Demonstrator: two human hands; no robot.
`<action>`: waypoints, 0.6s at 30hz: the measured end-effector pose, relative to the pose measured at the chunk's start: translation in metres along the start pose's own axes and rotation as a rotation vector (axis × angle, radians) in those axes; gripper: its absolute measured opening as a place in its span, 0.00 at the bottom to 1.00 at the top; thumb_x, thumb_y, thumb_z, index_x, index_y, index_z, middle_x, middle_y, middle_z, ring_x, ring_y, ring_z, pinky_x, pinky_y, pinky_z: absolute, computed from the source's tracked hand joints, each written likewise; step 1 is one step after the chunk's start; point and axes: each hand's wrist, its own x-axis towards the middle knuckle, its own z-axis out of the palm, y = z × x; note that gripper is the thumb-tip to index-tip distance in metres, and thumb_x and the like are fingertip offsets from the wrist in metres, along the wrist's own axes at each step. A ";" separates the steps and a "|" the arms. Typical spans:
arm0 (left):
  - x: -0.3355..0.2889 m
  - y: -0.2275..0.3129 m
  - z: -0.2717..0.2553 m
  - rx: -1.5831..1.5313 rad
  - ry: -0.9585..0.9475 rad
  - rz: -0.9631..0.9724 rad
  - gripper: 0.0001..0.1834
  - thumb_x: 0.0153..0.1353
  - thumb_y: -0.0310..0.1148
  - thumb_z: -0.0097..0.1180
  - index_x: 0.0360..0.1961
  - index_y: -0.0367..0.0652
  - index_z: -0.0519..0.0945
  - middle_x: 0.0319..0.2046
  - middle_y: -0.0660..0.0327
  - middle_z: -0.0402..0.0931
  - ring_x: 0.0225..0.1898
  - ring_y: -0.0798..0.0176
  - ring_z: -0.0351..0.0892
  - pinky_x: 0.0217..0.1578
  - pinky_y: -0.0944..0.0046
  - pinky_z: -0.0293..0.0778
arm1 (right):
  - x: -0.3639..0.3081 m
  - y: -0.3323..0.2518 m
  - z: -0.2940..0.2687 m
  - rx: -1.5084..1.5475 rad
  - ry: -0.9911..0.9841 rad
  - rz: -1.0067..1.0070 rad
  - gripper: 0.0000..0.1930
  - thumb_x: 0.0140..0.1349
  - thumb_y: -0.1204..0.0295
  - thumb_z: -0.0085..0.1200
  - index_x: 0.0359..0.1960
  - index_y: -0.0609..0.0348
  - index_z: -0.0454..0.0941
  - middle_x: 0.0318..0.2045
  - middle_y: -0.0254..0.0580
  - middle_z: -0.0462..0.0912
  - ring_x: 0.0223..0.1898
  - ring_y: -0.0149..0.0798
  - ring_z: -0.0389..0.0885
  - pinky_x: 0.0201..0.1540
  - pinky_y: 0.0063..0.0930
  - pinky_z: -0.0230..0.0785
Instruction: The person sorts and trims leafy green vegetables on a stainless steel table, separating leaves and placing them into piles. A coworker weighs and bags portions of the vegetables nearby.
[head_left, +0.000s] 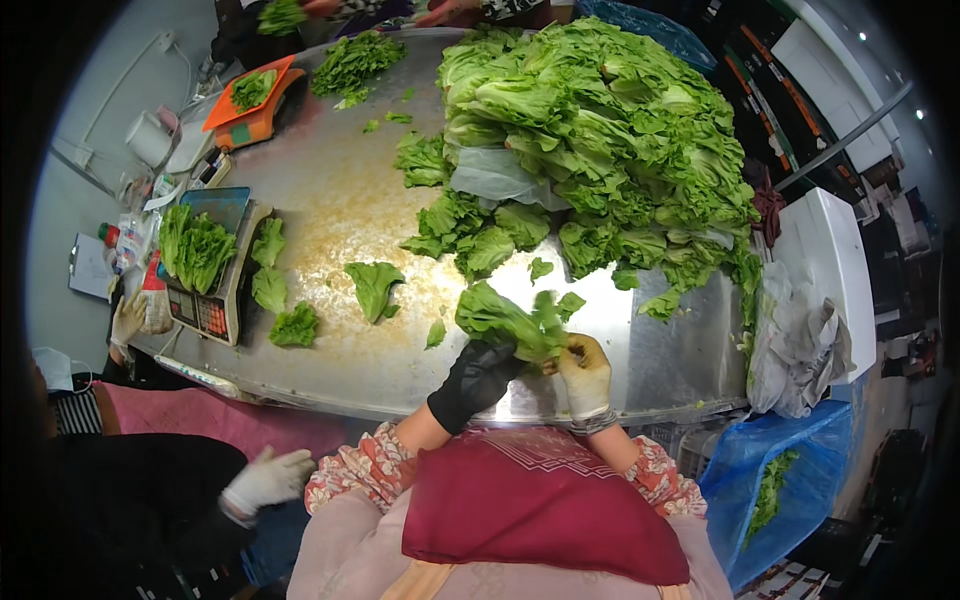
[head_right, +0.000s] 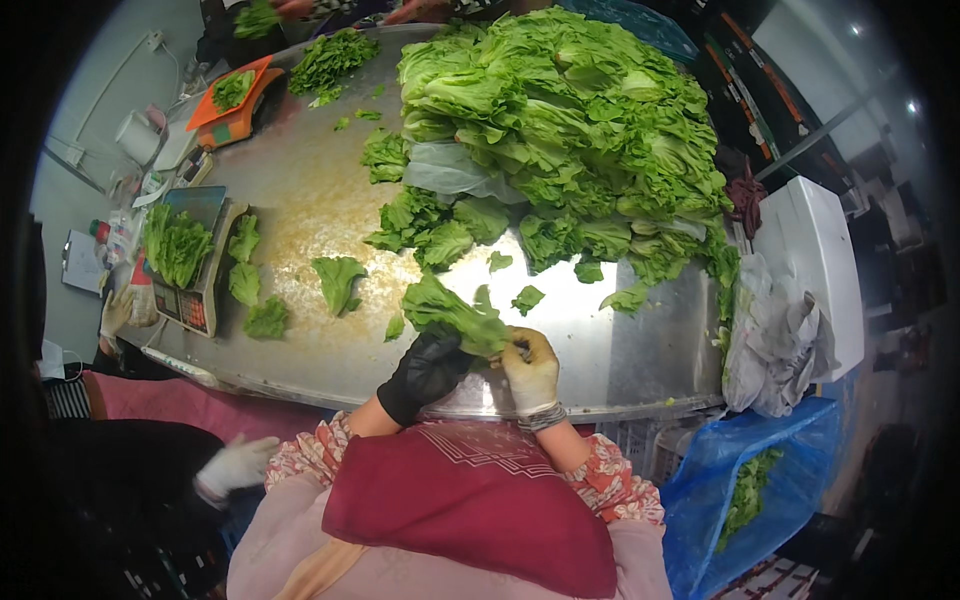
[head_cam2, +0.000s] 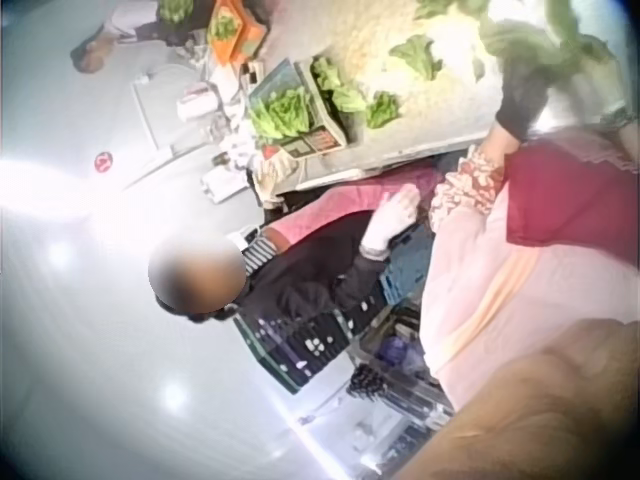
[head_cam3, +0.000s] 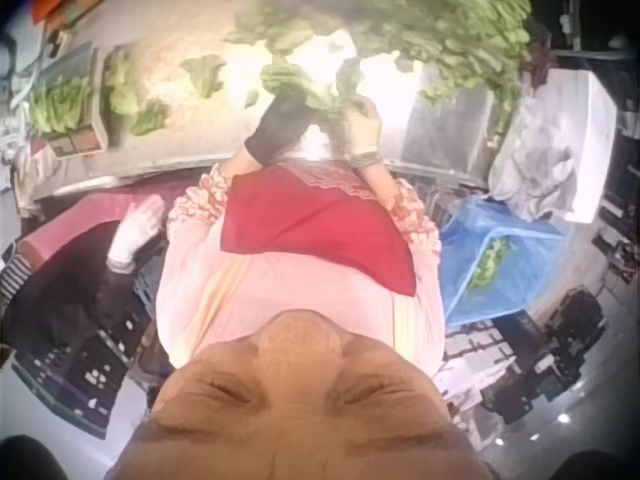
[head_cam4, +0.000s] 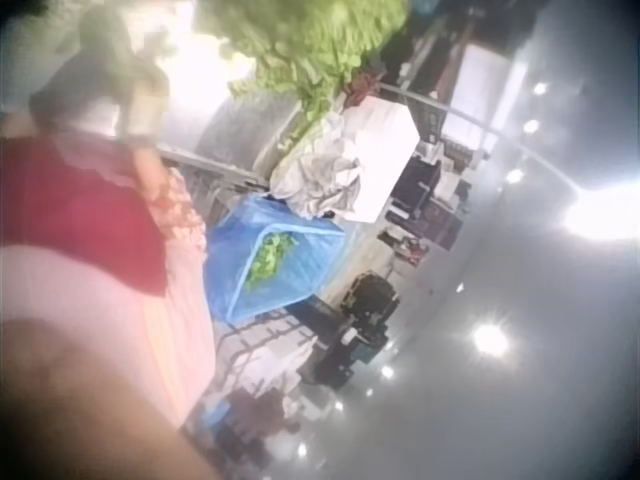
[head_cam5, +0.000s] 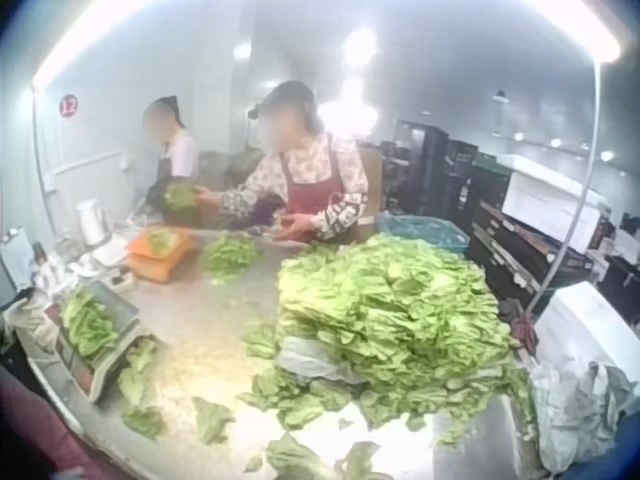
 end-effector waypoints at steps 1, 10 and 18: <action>0.002 -0.003 0.001 -0.169 0.025 0.030 0.18 0.61 0.27 0.46 0.54 0.43 0.65 0.50 0.59 0.70 0.52 0.60 0.70 0.52 0.59 0.69 | 0.005 0.007 -0.004 0.182 0.031 0.055 0.12 0.56 0.76 0.53 0.41 0.65 0.70 0.36 0.46 0.77 0.30 0.35 0.78 0.32 0.26 0.74; -0.004 0.007 0.002 0.694 -0.006 0.128 0.20 0.60 0.23 0.47 0.54 0.41 0.65 0.52 0.57 0.66 0.54 0.63 0.66 0.53 0.64 0.67 | 0.008 0.004 0.001 0.127 -0.313 0.324 0.22 0.60 0.71 0.51 0.55 0.63 0.63 0.29 0.44 0.78 0.26 0.32 0.78 0.25 0.23 0.75; -0.005 0.006 0.003 0.370 -0.069 -0.034 0.26 0.59 0.20 0.46 0.59 0.40 0.60 0.57 0.58 0.60 0.58 0.64 0.61 0.57 0.64 0.60 | 0.010 -0.005 -0.015 0.897 -0.620 0.780 0.31 0.61 0.60 0.46 0.59 0.71 0.55 0.26 0.36 0.74 0.17 0.25 0.61 0.20 0.18 0.55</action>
